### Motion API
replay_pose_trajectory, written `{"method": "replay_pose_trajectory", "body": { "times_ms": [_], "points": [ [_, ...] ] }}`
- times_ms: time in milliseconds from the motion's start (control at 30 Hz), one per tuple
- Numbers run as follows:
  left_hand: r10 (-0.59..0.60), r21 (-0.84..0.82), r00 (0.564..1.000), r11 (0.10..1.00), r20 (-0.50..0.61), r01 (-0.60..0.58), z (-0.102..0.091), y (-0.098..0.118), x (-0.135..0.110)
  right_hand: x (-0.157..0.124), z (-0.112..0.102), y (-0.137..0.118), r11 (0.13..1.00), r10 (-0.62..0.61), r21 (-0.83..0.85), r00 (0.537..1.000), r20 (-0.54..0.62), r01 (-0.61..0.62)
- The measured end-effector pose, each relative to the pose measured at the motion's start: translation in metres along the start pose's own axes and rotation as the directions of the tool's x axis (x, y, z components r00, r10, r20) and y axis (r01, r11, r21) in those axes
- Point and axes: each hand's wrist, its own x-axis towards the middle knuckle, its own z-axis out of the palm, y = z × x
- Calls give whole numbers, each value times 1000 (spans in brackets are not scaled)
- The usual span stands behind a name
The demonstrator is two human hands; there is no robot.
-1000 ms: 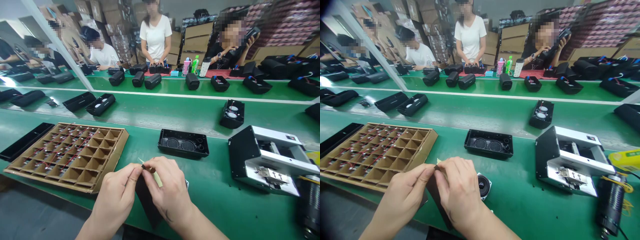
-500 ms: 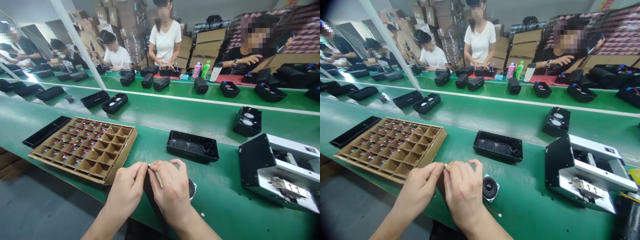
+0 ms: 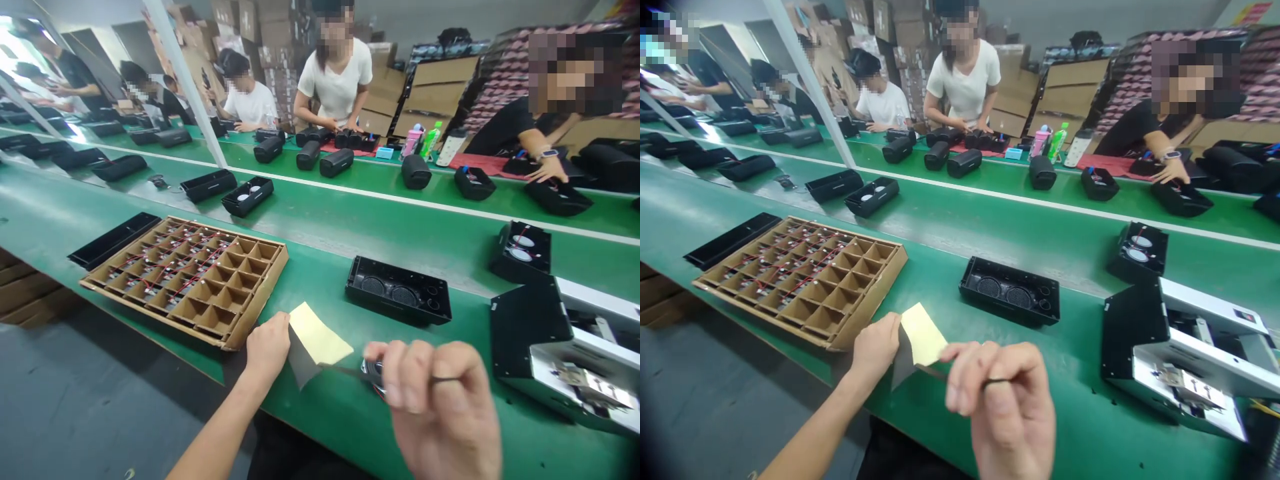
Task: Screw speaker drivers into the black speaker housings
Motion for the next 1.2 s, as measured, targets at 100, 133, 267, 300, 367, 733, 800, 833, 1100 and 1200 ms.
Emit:
{"method": "replay_pose_trajectory", "body": {
  "times_ms": [100, 133, 267, 300, 367, 733, 800, 833, 1100, 1200],
  "points": [
    [35, 32, 998, 999, 58, -37, 9, -3, -1, 13, -7, -46, 937, 255, 223, 963, 91, -269],
    [51, 36, 997, 998, 63, -54, 10, -4, -1, 17, -10, -54, 895, 314, 271, 932, 183, -355],
    [115, 30, 993, 993, 27, -116, 6, -11, -3, 23, -4, -22, 765, 474, 206, 751, 459, -610],
    [127, 26, 992, 992, 8, -127, 5, -13, -4, 22, 0, 1, 752, 533, 136, 716, 450, -645],
    [140, 19, 989, 990, -42, -139, 2, -18, -6, 16, 8, 55, 694, 719, -268, 629, 296, -668],
    [248, 43, 907, 968, -339, -249, -55, -53, -45, -10, -2, 164, 486, 818, -791, 510, 264, -370],
    [226, 128, 896, 973, -382, -191, -62, -66, -43, -3, -1, 167, 452, 847, -808, 467, 255, -377],
    [209, 170, 902, 973, -378, -154, -61, -73, -40, 2, 0, 168, 438, 860, -812, 442, 254, -386],
    [223, 173, 900, 970, -374, -169, -45, -93, -11, 23, 16, 185, 400, 888, -824, 391, 241, -400],
    [248, 159, 878, 967, -409, -199, -54, -90, -5, 26, 21, 193, 404, 886, -818, 397, 240, -408]
  ]
}}
